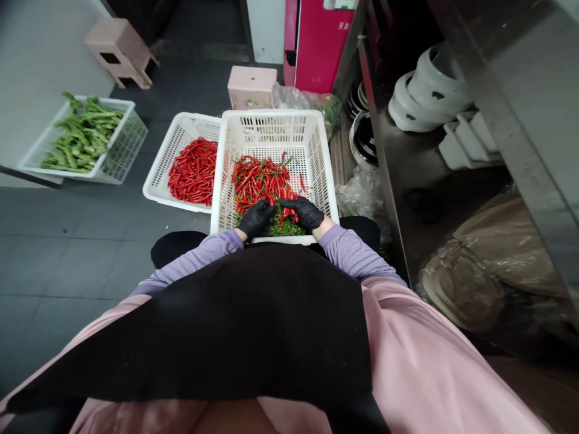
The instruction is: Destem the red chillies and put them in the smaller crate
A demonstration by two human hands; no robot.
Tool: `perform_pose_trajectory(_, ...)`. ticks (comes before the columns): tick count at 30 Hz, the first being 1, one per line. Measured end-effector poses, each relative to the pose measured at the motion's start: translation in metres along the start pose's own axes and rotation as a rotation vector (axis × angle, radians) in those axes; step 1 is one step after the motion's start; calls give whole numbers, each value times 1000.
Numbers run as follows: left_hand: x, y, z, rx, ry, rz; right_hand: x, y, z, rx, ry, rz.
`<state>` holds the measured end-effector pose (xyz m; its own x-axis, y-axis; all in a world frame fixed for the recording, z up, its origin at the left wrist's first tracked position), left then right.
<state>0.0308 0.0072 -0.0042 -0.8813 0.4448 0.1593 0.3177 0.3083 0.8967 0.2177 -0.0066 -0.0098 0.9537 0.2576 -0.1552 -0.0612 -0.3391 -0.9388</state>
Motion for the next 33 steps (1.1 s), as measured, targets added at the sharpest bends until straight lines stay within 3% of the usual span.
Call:
perform_pose_trajectory(4,-6,3,-1,-157,-91,322,-14,2,3,-8,72,96)
perform_pose_trajectory(8,-4,-4,1,-30,-147,250,-8,1,-3,-2,213,183)
perform_pose_trajectory(10,-3,-4,0,-28,-169,263,-5,1,-5,-32,223,212)
perform_pose_trajectory(15,-4,7,-9,-255,-155,365,4,-3,-5,-67,107,192)
perform_pose_trajectory(20,-11,12,-25,-303,-346,259,12,-16,-4,-210,-70,93)
perform_pose_trajectory(24,-16,18,-38,-438,-486,293,-2,-25,8,-252,-161,84)
perform_pose_trajectory(27,-21,18,-39,-584,-612,345,-25,-30,35,-296,-216,-6)
perform_pose_trajectory(29,-20,14,-35,-601,-494,376,-43,-41,64,-274,-238,-48)
perform_pose_trajectory(33,-11,4,-21,-456,-140,432,-88,-84,145,-158,-246,-80)
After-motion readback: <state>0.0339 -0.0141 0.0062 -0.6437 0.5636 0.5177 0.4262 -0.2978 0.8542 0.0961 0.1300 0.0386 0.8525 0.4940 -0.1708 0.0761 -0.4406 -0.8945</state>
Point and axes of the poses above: each hand's wrist, its own z-axis towards the middle knuckle, its own x-axis out of the back of the hand, y = z × x, the point moved 3 cm from there along z, towards the middle knuckle, and after that the axes turned 8 degrees about -y, right-handed, at the moved point
